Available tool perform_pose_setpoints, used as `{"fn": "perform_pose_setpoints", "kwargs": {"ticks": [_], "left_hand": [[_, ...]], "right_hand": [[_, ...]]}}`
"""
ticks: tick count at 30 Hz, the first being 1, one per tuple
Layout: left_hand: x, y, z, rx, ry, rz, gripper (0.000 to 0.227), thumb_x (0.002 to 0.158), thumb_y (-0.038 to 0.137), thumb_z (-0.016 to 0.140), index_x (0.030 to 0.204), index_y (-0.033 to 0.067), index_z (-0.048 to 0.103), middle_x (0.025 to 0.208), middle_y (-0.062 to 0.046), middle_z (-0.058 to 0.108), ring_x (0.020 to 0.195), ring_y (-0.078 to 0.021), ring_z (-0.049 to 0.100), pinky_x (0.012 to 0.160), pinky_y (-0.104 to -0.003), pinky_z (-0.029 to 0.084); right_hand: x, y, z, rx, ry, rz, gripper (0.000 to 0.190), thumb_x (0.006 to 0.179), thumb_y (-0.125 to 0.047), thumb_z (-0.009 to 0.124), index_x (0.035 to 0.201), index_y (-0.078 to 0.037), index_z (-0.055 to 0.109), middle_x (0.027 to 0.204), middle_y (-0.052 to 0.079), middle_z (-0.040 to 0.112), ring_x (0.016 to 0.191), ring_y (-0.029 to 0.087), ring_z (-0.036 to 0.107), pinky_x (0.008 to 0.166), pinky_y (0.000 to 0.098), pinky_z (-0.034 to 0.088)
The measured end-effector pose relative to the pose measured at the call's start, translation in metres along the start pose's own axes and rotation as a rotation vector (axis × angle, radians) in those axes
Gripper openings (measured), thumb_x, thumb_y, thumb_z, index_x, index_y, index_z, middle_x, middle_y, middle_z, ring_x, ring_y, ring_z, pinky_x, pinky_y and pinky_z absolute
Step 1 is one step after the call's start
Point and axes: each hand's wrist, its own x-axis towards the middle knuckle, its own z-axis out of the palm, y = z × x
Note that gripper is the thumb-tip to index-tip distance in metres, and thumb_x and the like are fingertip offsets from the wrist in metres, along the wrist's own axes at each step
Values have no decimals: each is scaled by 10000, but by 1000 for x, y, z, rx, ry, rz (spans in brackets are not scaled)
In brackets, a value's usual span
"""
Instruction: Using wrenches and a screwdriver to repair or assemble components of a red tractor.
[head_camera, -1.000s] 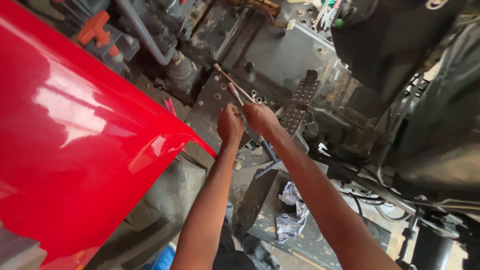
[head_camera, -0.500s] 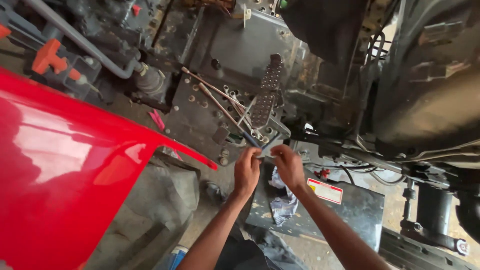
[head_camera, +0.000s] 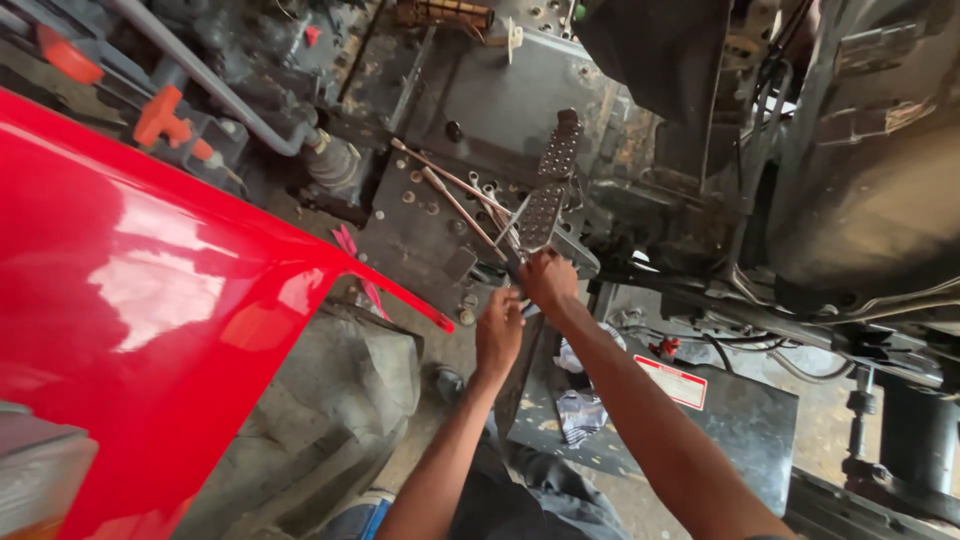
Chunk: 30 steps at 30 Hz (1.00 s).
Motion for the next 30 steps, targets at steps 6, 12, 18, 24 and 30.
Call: {"fn": "perform_pose_setpoints", "kwargs": {"ticks": [6, 12, 18, 24, 30], "left_hand": [[15, -36, 18, -86, -2, 152, 239, 966, 58, 571, 1195, 2, 607, 1050, -143, 726, 915, -230, 743, 672, -306, 635], [52, -38, 26, -319, -72, -165, 311, 976, 128, 547, 1272, 41, 578, 978, -119, 734, 764, -216, 708, 564, -305, 552], [73, -44, 28, 242, 67, 168, 314, 938, 134, 577, 1238, 44, 607, 962, -179, 734, 818, -332, 745, 687, -429, 578], [89, 9, 24, 701, 27, 112, 304, 947, 241, 640, 1129, 2, 594, 964, -238, 717, 889, -450, 707, 745, -542, 562], [115, -48, 62, 732, 146, 31, 371, 912, 343, 640, 1013, -13, 668, 904, -242, 733, 886, -431, 739, 794, -517, 598]], "right_hand": [[2, 14, 16, 42, -31, 45, 358, 1001, -354, 570, 939, -48, 747, 937, 234, 734, 861, 438, 706, 779, 530, 561], [-26, 21, -21, 1172, -290, 281, 252, 1012, -251, 576, 994, -52, 730, 705, 25, 565, 582, 116, 498, 490, 289, 358], [-77, 26, -61, 1206, -456, 414, 254, 1006, -260, 574, 978, -41, 699, 649, -25, 502, 505, 72, 399, 445, 254, 294], [-77, 40, -47, 728, -53, 160, 304, 1043, -296, 563, 968, -32, 693, 690, 85, 629, 600, 198, 568, 549, 354, 433], [-57, 22, -37, 252, 160, 47, 250, 1049, -289, 525, 1068, -62, 630, 923, 239, 712, 890, 478, 661, 749, 578, 501]]}}
